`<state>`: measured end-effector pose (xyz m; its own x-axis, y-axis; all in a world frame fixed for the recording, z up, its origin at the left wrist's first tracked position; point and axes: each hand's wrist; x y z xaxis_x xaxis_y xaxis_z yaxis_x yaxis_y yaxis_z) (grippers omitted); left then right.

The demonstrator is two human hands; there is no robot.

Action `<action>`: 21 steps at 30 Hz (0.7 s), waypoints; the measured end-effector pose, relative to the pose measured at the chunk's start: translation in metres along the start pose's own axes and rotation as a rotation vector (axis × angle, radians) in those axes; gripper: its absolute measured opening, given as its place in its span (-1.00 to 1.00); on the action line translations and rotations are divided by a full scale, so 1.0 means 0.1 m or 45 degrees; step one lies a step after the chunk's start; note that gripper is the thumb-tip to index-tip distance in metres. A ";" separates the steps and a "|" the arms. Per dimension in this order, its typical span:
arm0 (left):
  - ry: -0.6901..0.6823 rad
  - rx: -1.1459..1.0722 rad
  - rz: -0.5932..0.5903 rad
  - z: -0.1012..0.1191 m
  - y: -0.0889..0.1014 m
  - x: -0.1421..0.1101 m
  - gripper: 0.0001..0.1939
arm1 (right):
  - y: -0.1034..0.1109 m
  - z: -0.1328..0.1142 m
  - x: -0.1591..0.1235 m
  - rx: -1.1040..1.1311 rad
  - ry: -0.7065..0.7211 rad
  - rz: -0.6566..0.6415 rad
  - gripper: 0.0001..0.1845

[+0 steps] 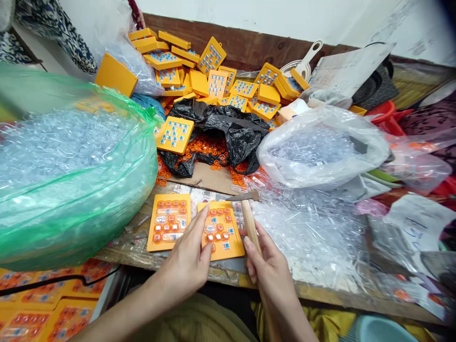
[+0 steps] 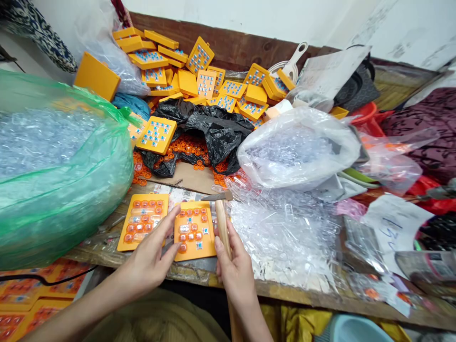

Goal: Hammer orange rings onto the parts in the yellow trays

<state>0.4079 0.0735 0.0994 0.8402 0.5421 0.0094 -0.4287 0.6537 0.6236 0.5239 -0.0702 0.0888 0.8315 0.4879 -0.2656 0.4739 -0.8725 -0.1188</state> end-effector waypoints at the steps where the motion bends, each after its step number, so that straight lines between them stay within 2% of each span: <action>1: 0.096 -0.152 0.008 0.03 -0.04 -0.03 -0.35 | -0.02 0.00 0.03 0.065 -0.063 0.000 -0.25; 4: 0.374 -0.556 0.073 0.14 -0.15 -0.04 -0.28 | -0.05 0.04 0.05 0.132 -0.111 0.030 -0.22; 7: 0.563 -0.842 0.098 0.25 -0.16 0.04 -0.22 | -0.02 0.10 0.05 0.141 -0.139 0.018 -0.20; 9: 0.683 -0.960 0.121 0.31 -0.12 0.08 -0.23 | 0.00 0.13 0.05 0.160 -0.157 0.011 -0.15; 12: 0.856 -1.044 0.241 0.39 -0.07 0.13 -0.25 | 0.01 0.15 0.06 0.218 -0.157 0.046 -0.10; 14: 0.860 -1.155 0.240 0.43 -0.07 0.16 -0.31 | -0.01 0.14 0.06 0.272 -0.146 0.083 -0.10; 18: 0.734 -1.390 -0.007 0.48 -0.12 0.20 -0.49 | -0.04 0.10 0.03 0.238 -0.151 0.055 -0.08; 21: 0.760 -1.424 0.050 0.47 -0.07 0.14 -0.50 | -0.07 0.08 0.03 0.079 -0.100 -0.032 -0.11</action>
<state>0.4384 0.0519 0.1324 0.6657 0.5336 -0.5216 -0.7401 0.5612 -0.3706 0.5208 -0.0625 0.0816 0.7932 0.5082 -0.3355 0.4737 -0.8611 -0.1847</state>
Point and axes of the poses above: each hand's wrist, its own x-axis towards the middle knuckle, its own y-axis out of the back of the hand, z = x × y, and after that the axes turned 14 degrees about x, right-handed
